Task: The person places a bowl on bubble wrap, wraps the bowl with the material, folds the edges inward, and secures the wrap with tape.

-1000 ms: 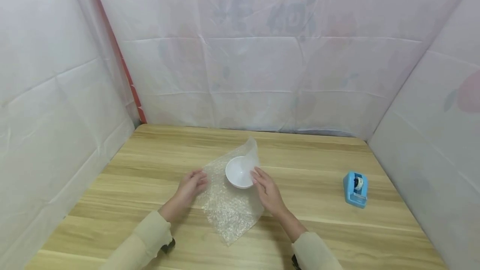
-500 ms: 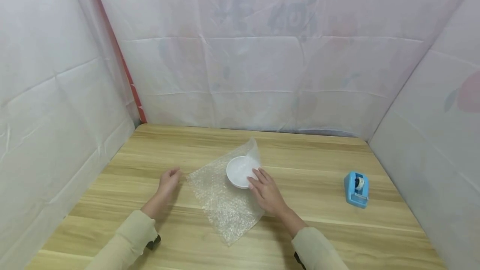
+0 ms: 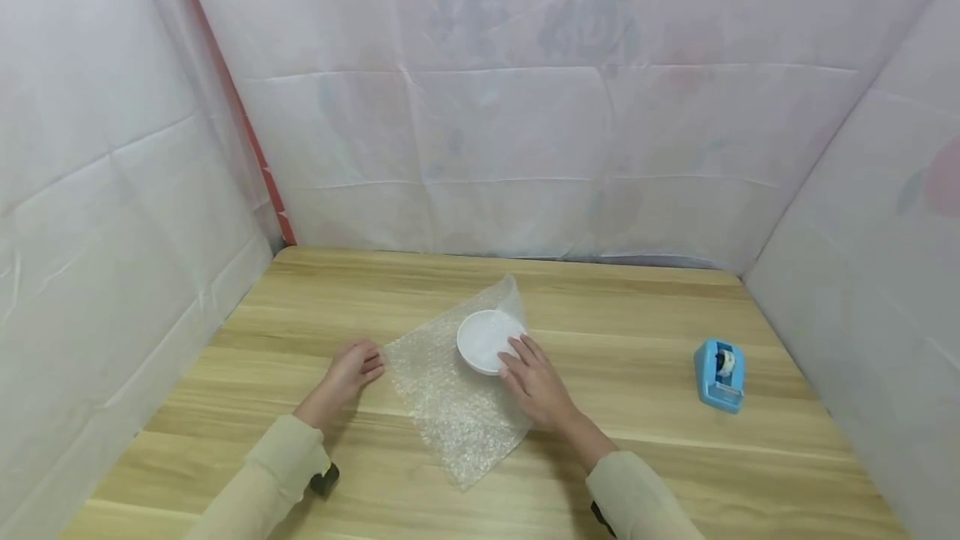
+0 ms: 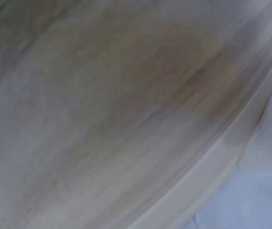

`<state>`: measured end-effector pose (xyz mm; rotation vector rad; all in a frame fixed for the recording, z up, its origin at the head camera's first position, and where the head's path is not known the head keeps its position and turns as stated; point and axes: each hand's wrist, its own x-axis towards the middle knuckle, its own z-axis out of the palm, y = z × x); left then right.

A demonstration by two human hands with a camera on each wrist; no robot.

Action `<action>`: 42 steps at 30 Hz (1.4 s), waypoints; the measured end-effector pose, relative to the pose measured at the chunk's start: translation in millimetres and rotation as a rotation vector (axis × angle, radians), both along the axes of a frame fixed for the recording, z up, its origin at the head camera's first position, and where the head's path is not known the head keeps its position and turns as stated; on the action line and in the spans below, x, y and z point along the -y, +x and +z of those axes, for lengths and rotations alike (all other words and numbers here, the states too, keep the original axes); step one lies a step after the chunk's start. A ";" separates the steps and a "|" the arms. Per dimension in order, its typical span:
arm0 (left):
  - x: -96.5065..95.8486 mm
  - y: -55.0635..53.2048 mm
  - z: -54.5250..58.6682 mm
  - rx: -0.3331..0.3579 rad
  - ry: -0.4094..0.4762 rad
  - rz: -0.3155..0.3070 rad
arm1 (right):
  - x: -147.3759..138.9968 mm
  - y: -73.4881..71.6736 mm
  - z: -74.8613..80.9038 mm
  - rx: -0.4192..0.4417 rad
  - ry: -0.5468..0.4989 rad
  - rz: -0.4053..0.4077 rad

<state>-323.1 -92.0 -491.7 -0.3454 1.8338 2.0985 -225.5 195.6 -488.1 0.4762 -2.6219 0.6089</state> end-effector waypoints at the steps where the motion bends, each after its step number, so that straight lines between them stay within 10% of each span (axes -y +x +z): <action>1: -0.8 -0.6 -0.7 0.000 -0.003 0.006 | 0.1 -0.2 0.2 0.003 0.004 -0.001; 11: -11.4 -5.4 -4.5 -0.066 -0.140 0.069 | 2.9 -2.7 2.0 0.031 0.043 -0.019; 20: -16.9 -11.8 -5.7 -0.148 -0.456 -0.060 | 2.1 -2.0 1.1 0.044 0.046 -0.035; 32: -21.0 -8.7 -1.8 -0.186 -0.417 0.021 | 3.3 -3.5 -1.7 0.018 0.046 -0.025; 42: -34.1 -2.2 10.7 -0.384 -0.320 0.105 | 4.0 -3.4 -2.4 0.031 0.047 -0.033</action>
